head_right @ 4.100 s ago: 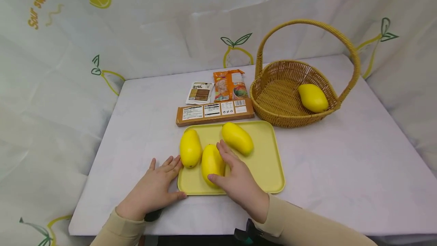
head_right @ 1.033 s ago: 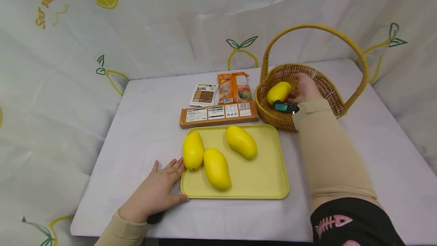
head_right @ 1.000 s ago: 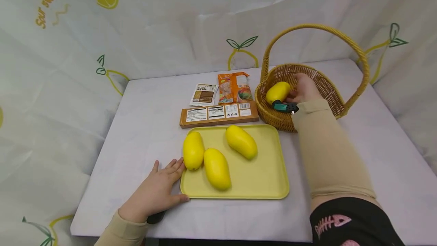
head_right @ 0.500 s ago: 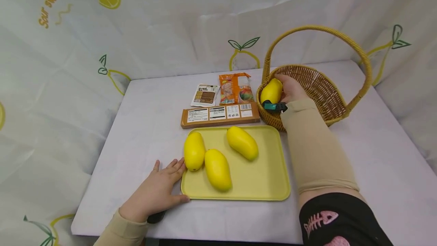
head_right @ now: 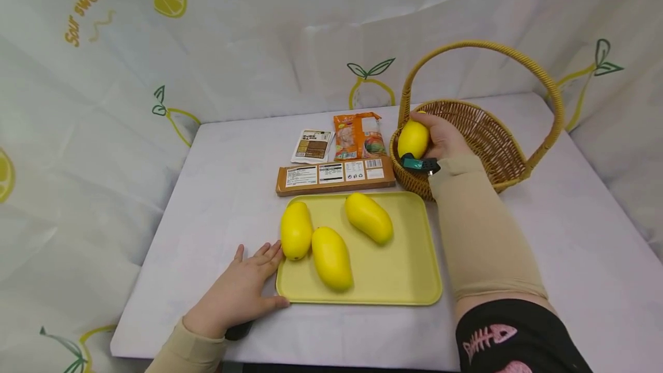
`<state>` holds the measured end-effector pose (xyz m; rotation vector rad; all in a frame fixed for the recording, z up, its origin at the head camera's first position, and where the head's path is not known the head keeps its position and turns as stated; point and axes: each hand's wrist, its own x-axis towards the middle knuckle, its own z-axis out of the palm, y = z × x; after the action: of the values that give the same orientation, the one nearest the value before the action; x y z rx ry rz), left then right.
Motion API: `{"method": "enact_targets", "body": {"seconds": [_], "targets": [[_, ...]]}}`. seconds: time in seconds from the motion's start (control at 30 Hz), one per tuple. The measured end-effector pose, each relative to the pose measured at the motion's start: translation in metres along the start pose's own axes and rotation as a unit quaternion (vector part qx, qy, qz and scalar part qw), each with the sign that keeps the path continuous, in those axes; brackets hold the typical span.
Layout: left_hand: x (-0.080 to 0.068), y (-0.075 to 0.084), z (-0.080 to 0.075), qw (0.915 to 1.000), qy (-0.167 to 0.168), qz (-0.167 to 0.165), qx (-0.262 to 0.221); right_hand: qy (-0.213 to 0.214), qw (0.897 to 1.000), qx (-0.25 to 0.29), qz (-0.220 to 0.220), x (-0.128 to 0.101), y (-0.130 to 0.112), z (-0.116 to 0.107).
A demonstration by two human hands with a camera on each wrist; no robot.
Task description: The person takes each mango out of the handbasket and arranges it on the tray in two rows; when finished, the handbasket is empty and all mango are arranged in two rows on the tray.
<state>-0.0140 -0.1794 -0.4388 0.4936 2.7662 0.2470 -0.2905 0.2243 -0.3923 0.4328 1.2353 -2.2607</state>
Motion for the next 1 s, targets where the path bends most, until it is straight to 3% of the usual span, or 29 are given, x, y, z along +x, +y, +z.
{"method": "enact_targets", "body": {"seconds": [0.07, 0.13, 0.23, 0.4, 0.6, 0.87, 1.0], "targets": [[0.000, 0.000, 0.000, 1.0000, 0.000, 0.000, 0.001, -0.036, 0.996, 0.080, -0.007, -0.005, 0.001, -0.002], [0.000, 0.001, 0.001, 1.0000, 0.001, 0.000, 0.003, -0.074, 0.986, 0.151, -0.004, -0.009, 0.001, -0.004], [0.000, 0.001, 0.000, 1.0000, 0.003, -0.001, 0.005, -0.141, 0.971, 0.191, -0.006, -0.016, 0.002, -0.005], [-0.001, 0.002, -0.001, 1.0000, 0.004, 0.000, 0.002, -0.232, 0.952, 0.198, -0.039, -0.030, 0.006, -0.004], [-0.001, 0.003, 0.000, 1.0000, 0.004, 0.000, 0.003, -0.272, 0.938, 0.198, -0.087, -0.048, 0.014, 0.003], [0.000, 0.003, 0.001, 1.0000, 0.002, -0.003, 0.004, -0.383, 0.907, 0.146, -0.098, -0.074, 0.037, 0.013], [0.000, 0.004, 0.000, 0.9999, -0.003, -0.008, 0.005, -0.395, 0.906, 0.120, -0.099, -0.090, 0.055, 0.010]]}}
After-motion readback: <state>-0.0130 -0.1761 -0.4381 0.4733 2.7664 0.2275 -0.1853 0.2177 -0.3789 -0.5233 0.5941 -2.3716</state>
